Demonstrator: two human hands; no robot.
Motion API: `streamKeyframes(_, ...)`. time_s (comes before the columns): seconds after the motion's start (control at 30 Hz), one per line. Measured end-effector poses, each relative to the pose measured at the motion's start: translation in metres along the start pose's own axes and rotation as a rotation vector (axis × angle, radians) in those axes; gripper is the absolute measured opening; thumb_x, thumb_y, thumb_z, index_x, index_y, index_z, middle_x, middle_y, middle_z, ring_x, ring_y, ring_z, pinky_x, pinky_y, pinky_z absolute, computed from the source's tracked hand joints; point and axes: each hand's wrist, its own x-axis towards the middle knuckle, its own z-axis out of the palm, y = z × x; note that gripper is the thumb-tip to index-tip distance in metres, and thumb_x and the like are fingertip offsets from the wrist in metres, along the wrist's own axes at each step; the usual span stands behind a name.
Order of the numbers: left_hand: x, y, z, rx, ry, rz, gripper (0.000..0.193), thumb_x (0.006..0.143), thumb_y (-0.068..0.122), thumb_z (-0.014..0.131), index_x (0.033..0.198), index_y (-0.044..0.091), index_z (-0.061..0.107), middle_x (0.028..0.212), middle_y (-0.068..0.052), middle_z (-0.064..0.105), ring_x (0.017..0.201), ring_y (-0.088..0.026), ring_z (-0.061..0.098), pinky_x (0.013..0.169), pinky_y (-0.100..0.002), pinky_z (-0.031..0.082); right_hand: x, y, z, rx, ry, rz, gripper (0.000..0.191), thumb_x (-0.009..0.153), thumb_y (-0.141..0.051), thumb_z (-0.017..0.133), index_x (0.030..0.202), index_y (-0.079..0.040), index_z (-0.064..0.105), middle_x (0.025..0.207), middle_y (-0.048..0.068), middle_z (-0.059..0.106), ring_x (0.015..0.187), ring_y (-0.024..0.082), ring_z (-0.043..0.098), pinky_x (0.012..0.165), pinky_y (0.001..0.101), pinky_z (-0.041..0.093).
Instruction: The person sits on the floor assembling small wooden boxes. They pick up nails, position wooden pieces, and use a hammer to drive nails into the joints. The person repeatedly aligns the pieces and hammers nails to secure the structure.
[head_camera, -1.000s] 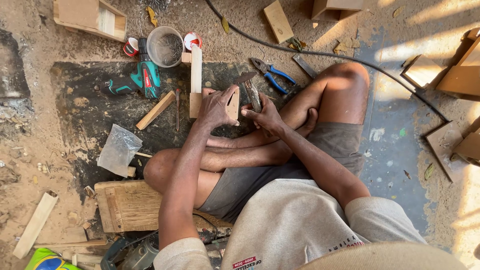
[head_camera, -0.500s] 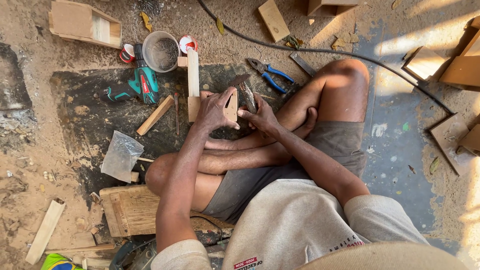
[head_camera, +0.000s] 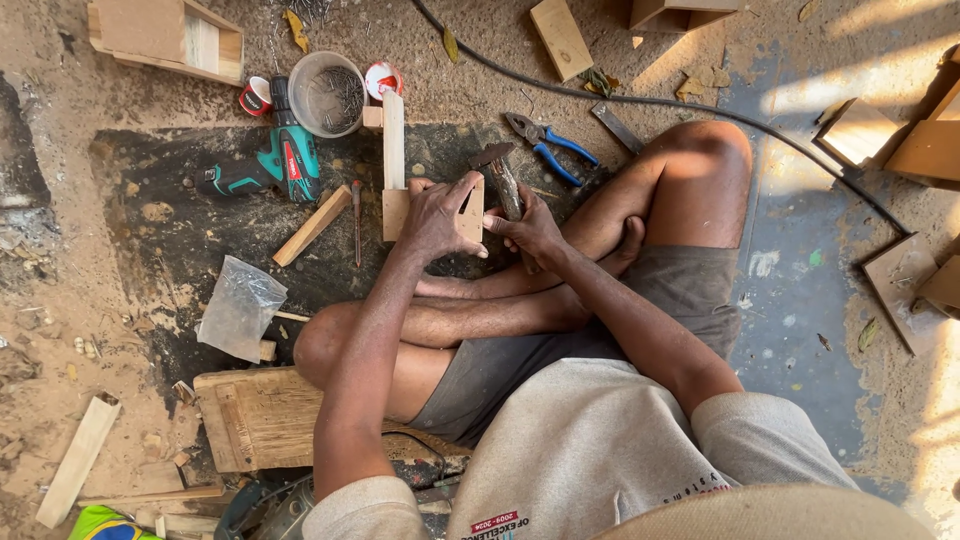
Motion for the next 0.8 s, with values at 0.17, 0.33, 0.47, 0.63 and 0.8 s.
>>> streamKeyframes(0.17, -0.001, -0.006, 0.000, -0.006, 0.030, 0.044, 0.141, 0.036, 0.055, 0.104, 0.155, 0.019, 0.038, 0.126, -0.017, 0.072, 0.115, -0.033, 0.068, 0.107, -0.054, 0.049, -0.007, 0.003, -0.005, -0.151, 0.041, 0.030, 0.060, 0.097, -0.029, 0.076, 0.140, 0.000, 0.045, 0.075, 0.008, 0.061, 0.055, 0.012, 0.057, 0.046, 0.0296, 0.052)
streamKeyframes(0.33, -0.004, -0.012, 0.000, 0.001, 0.023, 0.045, 0.141, 0.037, 0.058, 0.103, 0.155, 0.017, 0.037, 0.118, -0.018, 0.073, 0.111, -0.032, 0.068, 0.104, -0.050, 0.051, -0.043, 0.000, -0.035, -0.719, -0.043, -0.745, 0.029, 0.109, -0.025, 0.054, 0.136, -0.016, 0.053, 0.122, 0.030, 0.052, 0.065, 0.022, 0.067, 0.060, 0.0349, 0.059)
streamKeyframes(0.47, -0.006, -0.014, -0.001, 0.014, 0.062, 0.059, 0.141, 0.035, 0.059, 0.103, 0.153, 0.017, 0.038, 0.109, -0.017, 0.074, 0.104, -0.032, 0.069, 0.103, -0.052, 0.050, -0.083, -0.006, -0.045, -0.822, 0.028, -0.919, 0.061, 0.112, -0.028, 0.052, 0.162, -0.008, 0.025, 0.121, 0.031, 0.061, 0.085, 0.044, 0.068, 0.076, 0.0488, 0.056)
streamKeyframes(0.63, -0.008, -0.017, 0.001, 0.040, 0.055, 0.033, 0.140, 0.037, 0.059, 0.101, 0.155, 0.017, 0.037, 0.101, -0.014, 0.075, 0.097, -0.028, 0.070, 0.103, -0.051, 0.052, -0.108, -0.008, -0.042, -1.150, 0.035, -0.713, 0.070, 0.104, -0.035, 0.059, 0.165, -0.017, 0.027, 0.094, 0.017, 0.064, 0.062, 0.035, 0.067, 0.067, 0.0511, 0.057)
streamKeyframes(0.8, -0.011, -0.021, 0.009, -0.005, 0.074, 0.059, 0.139, 0.040, 0.058, 0.102, 0.156, 0.015, 0.038, 0.106, -0.017, 0.074, 0.097, -0.028, 0.071, 0.093, -0.045, 0.059, -0.107, -0.010, -0.033, -1.338, 0.010, -0.712, 0.067, 0.104, -0.035, 0.061, 0.163, -0.026, 0.029, 0.091, 0.015, 0.064, 0.056, 0.030, 0.066, 0.052, 0.0445, 0.057)
